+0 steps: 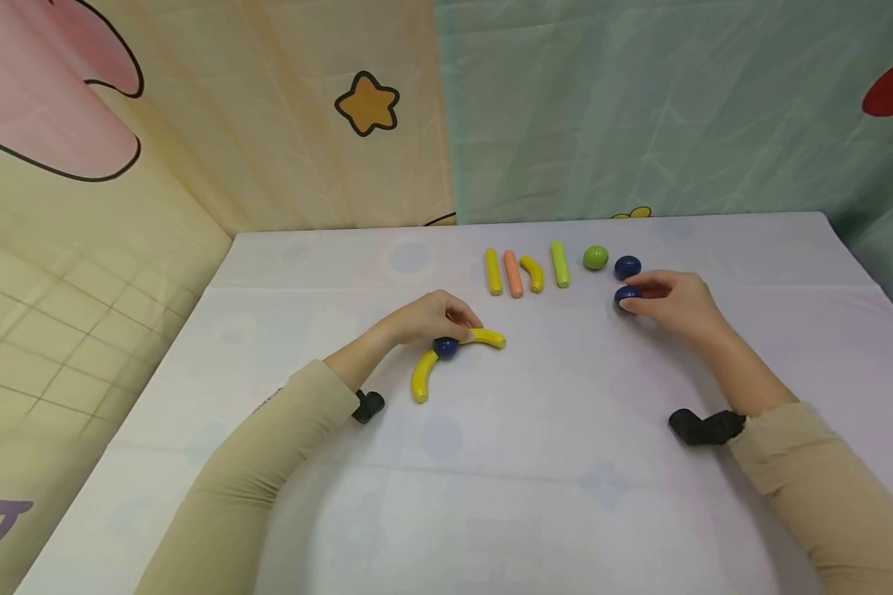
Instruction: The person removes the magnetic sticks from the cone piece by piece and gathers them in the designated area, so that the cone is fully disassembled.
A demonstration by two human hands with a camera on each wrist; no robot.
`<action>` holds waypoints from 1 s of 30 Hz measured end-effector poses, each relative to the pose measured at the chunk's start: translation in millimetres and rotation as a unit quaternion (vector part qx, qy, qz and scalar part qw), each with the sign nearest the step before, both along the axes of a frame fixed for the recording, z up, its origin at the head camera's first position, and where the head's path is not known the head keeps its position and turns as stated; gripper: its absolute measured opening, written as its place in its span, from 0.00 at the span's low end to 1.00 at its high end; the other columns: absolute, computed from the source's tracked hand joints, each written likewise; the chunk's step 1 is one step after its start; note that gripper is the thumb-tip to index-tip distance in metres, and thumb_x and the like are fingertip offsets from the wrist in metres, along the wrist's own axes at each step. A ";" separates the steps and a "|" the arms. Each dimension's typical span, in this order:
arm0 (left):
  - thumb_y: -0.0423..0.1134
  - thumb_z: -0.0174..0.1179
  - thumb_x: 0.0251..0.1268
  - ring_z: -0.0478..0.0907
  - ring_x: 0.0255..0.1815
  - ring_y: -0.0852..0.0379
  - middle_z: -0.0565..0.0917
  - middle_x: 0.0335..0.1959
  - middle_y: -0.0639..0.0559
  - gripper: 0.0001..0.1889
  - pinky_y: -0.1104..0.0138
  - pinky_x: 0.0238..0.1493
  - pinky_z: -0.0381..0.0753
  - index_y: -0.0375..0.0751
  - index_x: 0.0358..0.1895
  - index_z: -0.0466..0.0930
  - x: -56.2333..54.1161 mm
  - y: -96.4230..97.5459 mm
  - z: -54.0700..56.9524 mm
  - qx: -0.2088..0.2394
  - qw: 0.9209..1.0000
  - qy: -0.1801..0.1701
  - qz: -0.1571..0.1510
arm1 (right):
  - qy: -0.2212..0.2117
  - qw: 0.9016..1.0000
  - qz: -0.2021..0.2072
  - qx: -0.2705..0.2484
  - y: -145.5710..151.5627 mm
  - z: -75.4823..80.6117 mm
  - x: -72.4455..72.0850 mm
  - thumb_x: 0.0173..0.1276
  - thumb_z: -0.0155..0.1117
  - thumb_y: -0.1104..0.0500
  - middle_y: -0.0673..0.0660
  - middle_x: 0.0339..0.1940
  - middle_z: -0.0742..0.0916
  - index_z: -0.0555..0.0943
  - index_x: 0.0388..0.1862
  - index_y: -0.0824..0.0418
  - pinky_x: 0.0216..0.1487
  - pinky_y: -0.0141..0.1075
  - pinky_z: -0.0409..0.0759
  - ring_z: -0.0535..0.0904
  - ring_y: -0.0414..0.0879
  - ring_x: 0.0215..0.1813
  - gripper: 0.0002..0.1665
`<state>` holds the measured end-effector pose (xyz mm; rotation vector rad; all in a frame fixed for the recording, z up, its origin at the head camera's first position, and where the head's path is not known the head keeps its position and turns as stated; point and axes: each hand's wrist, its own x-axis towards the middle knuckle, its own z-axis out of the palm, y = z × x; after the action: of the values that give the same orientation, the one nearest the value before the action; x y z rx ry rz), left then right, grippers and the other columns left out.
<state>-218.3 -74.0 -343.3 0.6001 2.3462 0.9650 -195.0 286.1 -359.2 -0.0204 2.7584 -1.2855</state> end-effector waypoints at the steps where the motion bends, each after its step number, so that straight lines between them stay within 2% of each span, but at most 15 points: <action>1: 0.34 0.61 0.61 0.71 0.37 0.58 0.80 0.36 0.51 0.10 0.73 0.39 0.69 0.41 0.45 0.84 -0.1 0.1 0.1 0.000 1.000 0.000 0.000 | 0.003 1.000 -0.007 0.001 2.2 -0.4 -1.5 0.57 0.68 0.42 0.37 0.38 0.78 0.74 0.58 0.66 0.34 0.26 0.73 0.70 0.28 0.40 0.38; 7: 0.34 0.61 0.61 0.71 0.38 0.58 0.80 0.36 0.51 0.10 0.73 0.40 0.69 0.41 0.45 0.84 -1.2 0.5 0.1 0.001 1.000 -0.002 0.001 | 0.007 1.000 -0.028 -0.007 8.9 -0.9 -7.1 0.55 0.69 0.41 0.30 0.31 0.76 0.74 0.57 0.67 0.32 0.26 0.73 0.70 0.27 0.38 0.39; 17: 0.34 0.61 0.61 0.71 0.37 0.58 0.80 0.35 0.51 0.10 0.73 0.39 0.68 0.40 0.45 0.84 0.6 0.5 2.3 -0.004 1.000 -0.006 0.005 | 0.004 1.000 -0.022 -0.016 8.2 1.2 -8.4 0.56 0.68 0.42 0.29 0.31 0.75 0.72 0.58 0.69 0.33 0.23 0.72 0.70 0.25 0.37 0.41; 30: 0.36 0.60 0.62 0.71 0.37 0.58 0.79 0.36 0.51 0.10 0.73 0.39 0.70 0.41 0.46 0.83 1.8 -2.0 -4.3 0.013 1.000 -0.005 0.006 | 0.004 1.000 -0.020 -0.023 7.4 0.4 -7.6 0.57 0.68 0.43 0.28 0.31 0.75 0.71 0.58 0.70 0.34 0.20 0.72 0.70 0.24 0.37 0.40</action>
<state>-216.4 -76.0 -347.6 0.5905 2.3349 1.0026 -202.6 293.5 -358.8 0.0270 2.7489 -1.3627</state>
